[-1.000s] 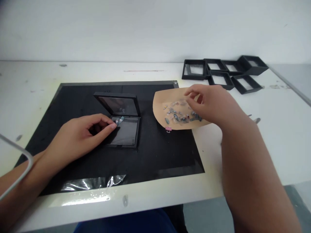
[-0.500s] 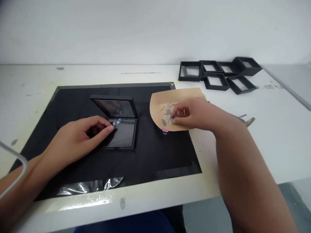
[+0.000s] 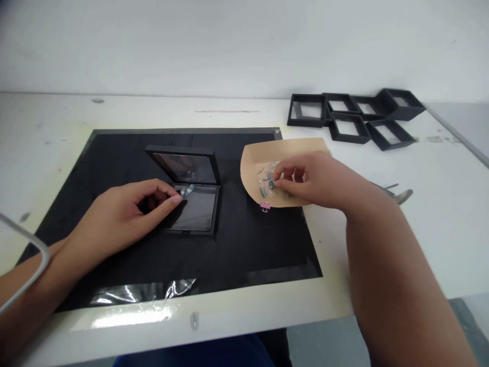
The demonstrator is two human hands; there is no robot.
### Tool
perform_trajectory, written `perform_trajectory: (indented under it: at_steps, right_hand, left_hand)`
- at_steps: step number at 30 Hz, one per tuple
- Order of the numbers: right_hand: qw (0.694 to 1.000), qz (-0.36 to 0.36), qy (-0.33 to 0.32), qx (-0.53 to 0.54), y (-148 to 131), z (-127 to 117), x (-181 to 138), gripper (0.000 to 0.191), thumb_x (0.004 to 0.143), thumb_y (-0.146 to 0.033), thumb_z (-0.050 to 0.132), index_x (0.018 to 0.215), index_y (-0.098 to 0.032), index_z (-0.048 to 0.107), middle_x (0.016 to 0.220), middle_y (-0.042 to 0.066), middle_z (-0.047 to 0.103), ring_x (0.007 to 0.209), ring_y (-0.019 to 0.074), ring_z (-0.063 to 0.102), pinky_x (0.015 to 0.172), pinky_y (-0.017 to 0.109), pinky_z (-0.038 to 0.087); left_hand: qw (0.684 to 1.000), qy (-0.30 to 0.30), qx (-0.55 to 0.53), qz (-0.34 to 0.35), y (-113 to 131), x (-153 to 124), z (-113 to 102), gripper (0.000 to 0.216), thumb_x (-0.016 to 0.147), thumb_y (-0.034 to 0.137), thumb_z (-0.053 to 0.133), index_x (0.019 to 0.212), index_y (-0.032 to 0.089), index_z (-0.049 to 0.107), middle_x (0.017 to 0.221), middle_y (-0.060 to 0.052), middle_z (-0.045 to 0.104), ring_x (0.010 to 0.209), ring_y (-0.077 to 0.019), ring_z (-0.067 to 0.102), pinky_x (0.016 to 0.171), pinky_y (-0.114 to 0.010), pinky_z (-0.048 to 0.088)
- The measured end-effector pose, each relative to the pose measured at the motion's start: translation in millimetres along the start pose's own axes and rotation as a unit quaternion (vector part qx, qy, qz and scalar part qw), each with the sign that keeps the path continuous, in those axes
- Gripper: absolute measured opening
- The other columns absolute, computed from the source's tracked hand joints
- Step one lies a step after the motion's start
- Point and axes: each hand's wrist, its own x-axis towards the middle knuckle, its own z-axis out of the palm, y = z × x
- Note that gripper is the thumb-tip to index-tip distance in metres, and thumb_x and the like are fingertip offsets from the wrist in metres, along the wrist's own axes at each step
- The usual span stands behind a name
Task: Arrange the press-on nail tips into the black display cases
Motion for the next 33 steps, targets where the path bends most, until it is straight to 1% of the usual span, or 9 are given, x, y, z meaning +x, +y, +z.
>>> perform_trajectory:
  at_steps: [2, 4, 9, 13, 17, 22, 26, 29, 33]
  right_hand:
    - [1.0, 0.001, 0.021, 0.018, 3.7, -1.9, -1.4, 0.034, 0.088, -0.065, 0.072, 0.091, -0.032, 0.08, 0.086, 0.003, 0.077, 0.073, 0.0218, 0.064, 0.067, 0.04, 0.048]
    - [0.999, 0.001, 0.027, 0.032, 7.7, -2.8, -1.9, 0.034, 0.089, -0.066, 0.071, 0.092, -0.032, 0.079, 0.089, 0.003, 0.078, 0.077, 0.0239, 0.068, 0.068, 0.041, 0.051]
    - [0.998, 0.026, 0.041, 0.043, 15.4, -1.9, 0.6, 0.017, 0.092, -0.048, 0.071, 0.095, -0.033, 0.078, 0.09, 0.003, 0.079, 0.083, 0.0287, 0.074, 0.073, 0.044, 0.055]
    - [0.997, 0.032, 0.063, 0.012, 16.5, -2.8, 2.0, 0.017, 0.089, -0.046, 0.072, 0.095, -0.031, 0.078, 0.09, 0.004, 0.079, 0.081, 0.0281, 0.074, 0.074, 0.045, 0.055]
    - [0.998, 0.035, 0.048, 0.0, 12.5, -2.6, 2.2, 0.029, 0.086, -0.056, 0.074, 0.097, -0.031, 0.082, 0.089, 0.005, 0.078, 0.075, 0.0249, 0.068, 0.069, 0.043, 0.051]
    - [1.0, 0.008, -0.018, 0.006, 5.0, 5.4, 5.4, 0.037, 0.084, -0.057, 0.073, 0.111, -0.034, 0.083, 0.079, 0.002, 0.071, 0.071, 0.0209, 0.063, 0.067, 0.039, 0.048]
    - [0.999, 0.016, -0.028, -0.007, 6.0, 9.3, 8.3, 0.03, 0.086, -0.056, 0.071, 0.098, -0.03, 0.08, 0.075, 0.002, 0.07, 0.067, 0.0195, 0.06, 0.062, 0.037, 0.044]
    - [0.999, 0.007, -0.038, 0.0, 9.8, 9.6, 9.5, 0.033, 0.086, -0.06, 0.071, 0.085, -0.028, 0.076, 0.074, 0.004, 0.069, 0.065, 0.0198, 0.058, 0.059, 0.037, 0.042]
    - [0.999, -0.018, -0.025, 0.022, 11.7, 11.0, 9.8, 0.036, 0.086, -0.064, 0.074, 0.088, -0.029, 0.077, 0.069, 0.004, 0.066, 0.061, 0.019, 0.054, 0.055, 0.037, 0.039]
  left_hand:
    - [1.0, -0.003, 0.0, 0.001, -0.1, 0.2, 0.2, 0.033, 0.097, 0.064, 0.06, 0.1, 0.034, 0.075, 0.08, 0.005, 0.075, 0.061, -0.0167, 0.06, 0.06, -0.031, 0.042]
    - [1.0, -0.006, 0.0, 0.0, -0.4, 0.0, 0.4, 0.033, 0.097, 0.064, 0.061, 0.1, 0.034, 0.075, 0.08, 0.005, 0.074, 0.062, -0.0167, 0.06, 0.06, -0.031, 0.042]
    - [1.0, -0.003, 0.0, 0.001, -1.3, -0.7, 0.2, 0.031, 0.096, 0.064, 0.061, 0.1, 0.036, 0.074, 0.08, 0.007, 0.073, 0.064, -0.0162, 0.061, 0.064, -0.032, 0.043]
    - [1.0, -0.009, -0.001, -0.002, -1.5, -0.5, -0.1, 0.032, 0.097, 0.064, 0.062, 0.1, 0.035, 0.074, 0.079, 0.007, 0.073, 0.065, -0.0163, 0.061, 0.065, -0.032, 0.043]
    - [1.0, -0.014, -0.001, -0.002, -1.1, -0.2, 0.4, 0.033, 0.097, 0.065, 0.061, 0.101, 0.035, 0.074, 0.08, 0.007, 0.073, 0.065, -0.016, 0.061, 0.064, -0.032, 0.043]
    - [1.0, -0.008, 0.001, -0.001, 0.1, 0.3, 1.4, 0.034, 0.097, 0.064, 0.061, 0.102, 0.033, 0.075, 0.08, 0.005, 0.073, 0.063, -0.0154, 0.059, 0.063, -0.032, 0.042]
    - [1.0, -0.008, 0.005, 0.0, 0.1, -0.2, 1.1, 0.035, 0.097, 0.064, 0.06, 0.101, 0.033, 0.074, 0.08, 0.006, 0.073, 0.063, -0.0148, 0.059, 0.063, -0.031, 0.042]
    - [1.0, -0.006, 0.009, -0.001, -0.5, -1.1, 0.2, 0.035, 0.099, 0.063, 0.057, 0.101, 0.033, 0.074, 0.082, 0.006, 0.074, 0.064, -0.0146, 0.06, 0.062, -0.031, 0.041]
    - [1.0, -0.005, 0.009, -0.003, -0.8, -1.3, -0.5, 0.034, 0.097, 0.063, 0.059, 0.101, 0.034, 0.074, 0.08, 0.007, 0.072, 0.062, -0.0146, 0.06, 0.062, -0.03, 0.041]
